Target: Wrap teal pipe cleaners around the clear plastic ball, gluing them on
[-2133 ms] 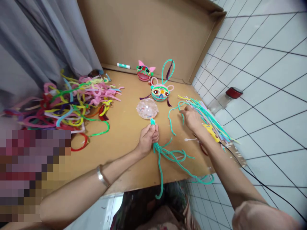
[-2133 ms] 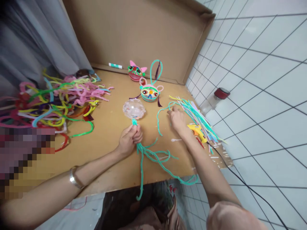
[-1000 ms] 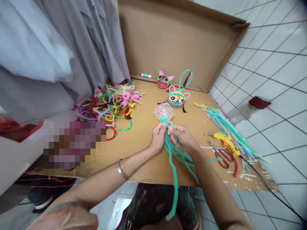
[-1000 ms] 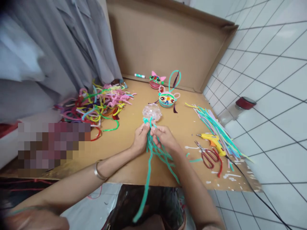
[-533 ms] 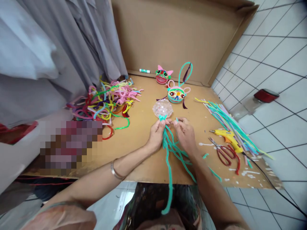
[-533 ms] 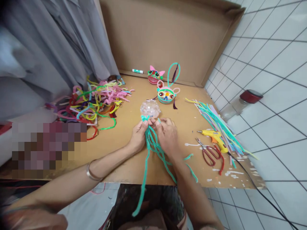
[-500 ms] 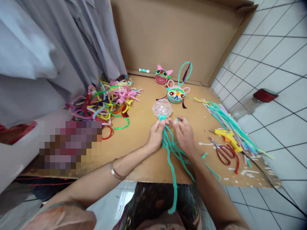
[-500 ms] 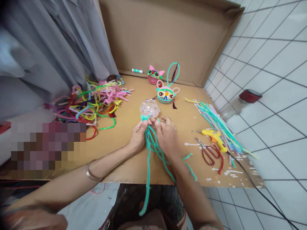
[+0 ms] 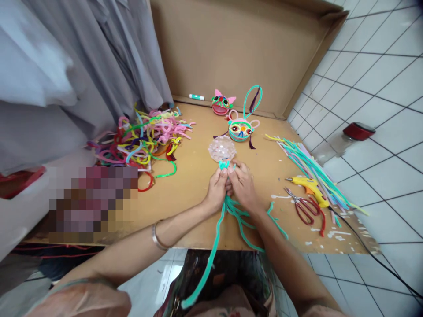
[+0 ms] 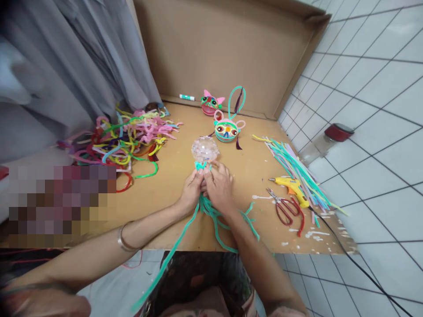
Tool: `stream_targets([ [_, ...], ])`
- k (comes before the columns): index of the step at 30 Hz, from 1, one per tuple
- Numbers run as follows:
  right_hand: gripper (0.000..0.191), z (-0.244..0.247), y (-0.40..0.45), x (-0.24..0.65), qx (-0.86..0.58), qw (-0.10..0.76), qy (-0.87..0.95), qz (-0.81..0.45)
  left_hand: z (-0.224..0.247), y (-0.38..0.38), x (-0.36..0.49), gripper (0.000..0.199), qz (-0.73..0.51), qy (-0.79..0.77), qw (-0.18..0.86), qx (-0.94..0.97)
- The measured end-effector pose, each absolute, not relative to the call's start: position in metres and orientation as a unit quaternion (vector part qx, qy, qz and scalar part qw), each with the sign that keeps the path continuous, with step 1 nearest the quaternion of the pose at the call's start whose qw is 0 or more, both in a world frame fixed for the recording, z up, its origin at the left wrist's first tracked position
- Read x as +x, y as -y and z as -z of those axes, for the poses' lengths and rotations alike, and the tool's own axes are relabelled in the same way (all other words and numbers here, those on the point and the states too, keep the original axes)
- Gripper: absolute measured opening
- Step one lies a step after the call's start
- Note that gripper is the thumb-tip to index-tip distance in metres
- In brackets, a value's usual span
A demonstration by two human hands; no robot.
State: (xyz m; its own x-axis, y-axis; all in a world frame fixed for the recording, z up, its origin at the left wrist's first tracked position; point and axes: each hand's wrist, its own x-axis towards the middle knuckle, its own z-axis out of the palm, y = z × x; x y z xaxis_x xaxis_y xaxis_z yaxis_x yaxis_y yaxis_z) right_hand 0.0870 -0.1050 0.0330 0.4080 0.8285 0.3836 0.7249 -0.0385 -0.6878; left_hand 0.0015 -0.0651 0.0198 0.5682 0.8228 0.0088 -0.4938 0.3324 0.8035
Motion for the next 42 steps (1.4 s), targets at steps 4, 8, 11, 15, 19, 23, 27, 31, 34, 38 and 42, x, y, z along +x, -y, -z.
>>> stream_targets([
  [4,0.037,-0.036,0.104,0.095,-0.641,0.542,0.526,-0.138,-0.023,0.062,-0.002,0.058,-0.419,-0.194,0.790,0.403],
  [8,0.024,-0.044,0.107,0.095,-0.624,0.601,0.474,-0.158,-0.023,0.061,-0.003,0.056,-0.423,-0.192,0.776,0.427],
  [11,0.018,-0.049,0.108,0.091,-0.610,0.629,0.452,-0.167,-0.022,0.062,-0.003,0.055,-0.423,-0.184,0.764,0.452],
  [15,0.019,-0.054,0.108,0.088,-0.599,0.658,0.412,-0.197,-0.021,0.064,-0.004,0.052,-0.425,-0.176,0.749,0.477],
  [19,0.026,-0.055,0.108,0.091,-0.563,0.693,0.344,-0.292,-0.020,0.064,-0.005,0.050,-0.432,-0.163,0.731,0.503],
  [23,0.031,-0.053,0.108,0.094,-0.523,0.706,0.316,-0.359,-0.018,0.064,-0.005,0.050,-0.437,-0.156,0.705,0.536],
  [27,0.036,-0.052,0.108,0.095,-0.488,0.703,0.311,-0.413,-0.015,0.063,-0.005,0.049,-0.436,-0.160,0.691,0.554],
  [31,0.039,-0.055,0.110,0.096,-0.466,0.676,0.327,-0.468,-0.015,0.064,-0.007,0.049,-0.426,-0.155,0.691,0.563],
  [34,0.034,-0.057,0.113,0.096,-0.458,0.664,0.342,-0.481,-0.019,0.065,-0.009,0.051,-0.405,-0.155,0.698,0.570],
  [38,0.027,-0.057,0.115,0.098,-0.466,0.672,0.349,-0.458,-0.025,0.067,-0.012,0.055,-0.367,-0.158,0.731,0.553],
  [42,0.028,-0.056,0.115,0.101,-0.476,0.688,0.342,-0.428,-0.024,0.065,-0.013,0.058,-0.318,-0.143,0.756,0.554],
])
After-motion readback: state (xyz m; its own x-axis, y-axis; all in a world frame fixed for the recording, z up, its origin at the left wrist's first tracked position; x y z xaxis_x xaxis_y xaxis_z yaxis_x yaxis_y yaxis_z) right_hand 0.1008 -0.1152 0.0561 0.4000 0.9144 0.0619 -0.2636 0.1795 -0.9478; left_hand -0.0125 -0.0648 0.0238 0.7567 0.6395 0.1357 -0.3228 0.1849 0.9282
